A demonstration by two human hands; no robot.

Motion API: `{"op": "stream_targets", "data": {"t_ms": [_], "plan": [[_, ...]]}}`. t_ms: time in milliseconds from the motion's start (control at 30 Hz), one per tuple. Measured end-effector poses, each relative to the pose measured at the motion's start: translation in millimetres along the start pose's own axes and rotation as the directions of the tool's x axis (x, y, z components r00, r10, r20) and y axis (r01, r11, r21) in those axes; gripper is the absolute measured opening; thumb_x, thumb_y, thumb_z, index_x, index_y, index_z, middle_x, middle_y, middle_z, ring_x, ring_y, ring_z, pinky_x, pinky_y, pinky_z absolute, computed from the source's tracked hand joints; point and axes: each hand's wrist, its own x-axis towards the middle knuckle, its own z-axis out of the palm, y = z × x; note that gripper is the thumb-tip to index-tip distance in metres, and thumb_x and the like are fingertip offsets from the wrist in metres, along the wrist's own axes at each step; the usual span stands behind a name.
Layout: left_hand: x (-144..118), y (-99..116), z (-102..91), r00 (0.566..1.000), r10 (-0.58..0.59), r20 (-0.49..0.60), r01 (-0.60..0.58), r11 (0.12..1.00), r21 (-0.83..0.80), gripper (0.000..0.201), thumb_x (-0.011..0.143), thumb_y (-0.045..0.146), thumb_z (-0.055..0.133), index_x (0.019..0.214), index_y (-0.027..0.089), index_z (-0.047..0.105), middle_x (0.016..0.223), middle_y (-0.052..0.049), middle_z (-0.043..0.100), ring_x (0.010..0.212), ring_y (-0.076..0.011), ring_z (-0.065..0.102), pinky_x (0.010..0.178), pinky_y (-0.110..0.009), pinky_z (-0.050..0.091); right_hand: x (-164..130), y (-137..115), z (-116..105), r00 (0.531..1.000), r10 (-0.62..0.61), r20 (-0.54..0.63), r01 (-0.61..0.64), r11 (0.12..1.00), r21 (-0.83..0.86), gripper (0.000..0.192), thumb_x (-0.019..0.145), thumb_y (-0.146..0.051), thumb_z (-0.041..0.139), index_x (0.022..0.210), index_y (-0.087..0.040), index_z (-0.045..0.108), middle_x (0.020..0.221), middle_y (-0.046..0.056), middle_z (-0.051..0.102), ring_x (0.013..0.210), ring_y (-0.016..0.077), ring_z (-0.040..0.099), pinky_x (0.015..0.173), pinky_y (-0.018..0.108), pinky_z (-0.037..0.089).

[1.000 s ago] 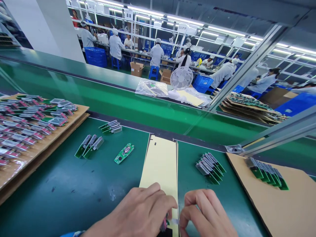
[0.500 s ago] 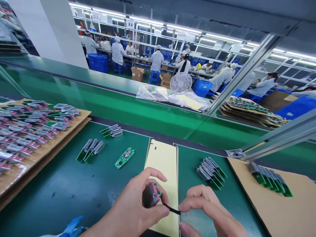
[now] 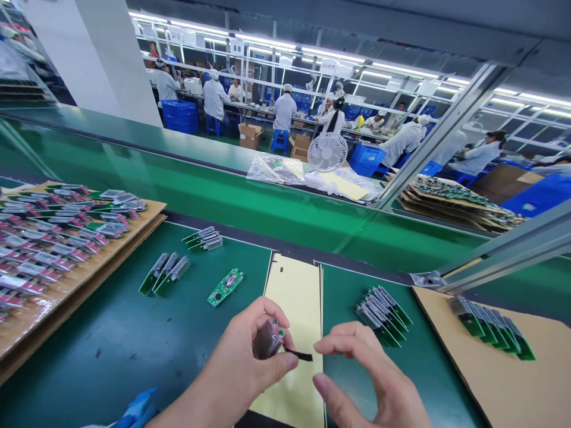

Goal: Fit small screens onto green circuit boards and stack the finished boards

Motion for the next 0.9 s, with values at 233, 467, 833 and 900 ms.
{"op": "stream_targets", "data": {"t_ms": [233,467,833,900], "plan": [[-1.3,-2.0,1.5,1.000,-0.004,-0.025,0.005,0.999,0.041,0.021,0.064,0.008,0.058,0.075,0.020,0.045,0.064,0.009,0.053,0.056,-0.0076,0.041,0.051,-0.022,0.030,2.1,-4.6,6.1,1.000,0.022,0.013,-0.023,0.997,0.077,0.014,0.075,-0.015,0.053,0.065,-0.024,0.049,0.065,-0.005,0.052,0.062,0.0126,0.051,0.055,0.023,0.040],[1.3,1.3,1.0,1.000,-0.013,0.007,0.013,1.000,0.025,0.022,0.063,0.007,0.058,0.074,0.019,0.044,0.063,0.009,0.052,0.054,-0.0071,0.039,0.049,-0.021,0.028,1.6,2.4,1.4,0.997,-0.047,0.065,0.045,0.999,0.029,0.013,0.073,-0.019,0.062,0.079,-0.027,0.055,0.076,-0.004,0.057,0.071,0.0139,0.055,0.061,0.021,0.045],[4.6,-1.6,3.8,0.997,-0.012,0.074,0.029,0.973,-0.231,0.023,0.069,0.020,0.067,0.081,0.017,0.047,0.087,-0.003,0.067,0.054,-0.0046,0.046,0.053,-0.020,0.038,3.7,13.8,7.0,0.992,-0.073,-0.104,0.079,0.995,0.054,0.015,0.075,-0.014,0.053,0.066,-0.025,0.047,0.062,-0.006,0.051,0.057,0.0114,0.050,0.050,0.020,0.039],[9.0,-0.5,2.9,0.999,-0.022,0.033,0.030,0.957,-0.288,0.026,0.069,0.025,0.069,0.078,0.016,0.047,0.090,-0.006,0.067,0.059,-0.0080,0.054,0.055,-0.023,0.043,4.0,13.0,1.8,0.993,-0.021,-0.118,0.030,0.997,0.074,0.016,0.074,-0.015,0.055,0.064,-0.025,0.048,0.061,-0.006,0.051,0.057,0.0119,0.050,0.051,0.020,0.039]]}}
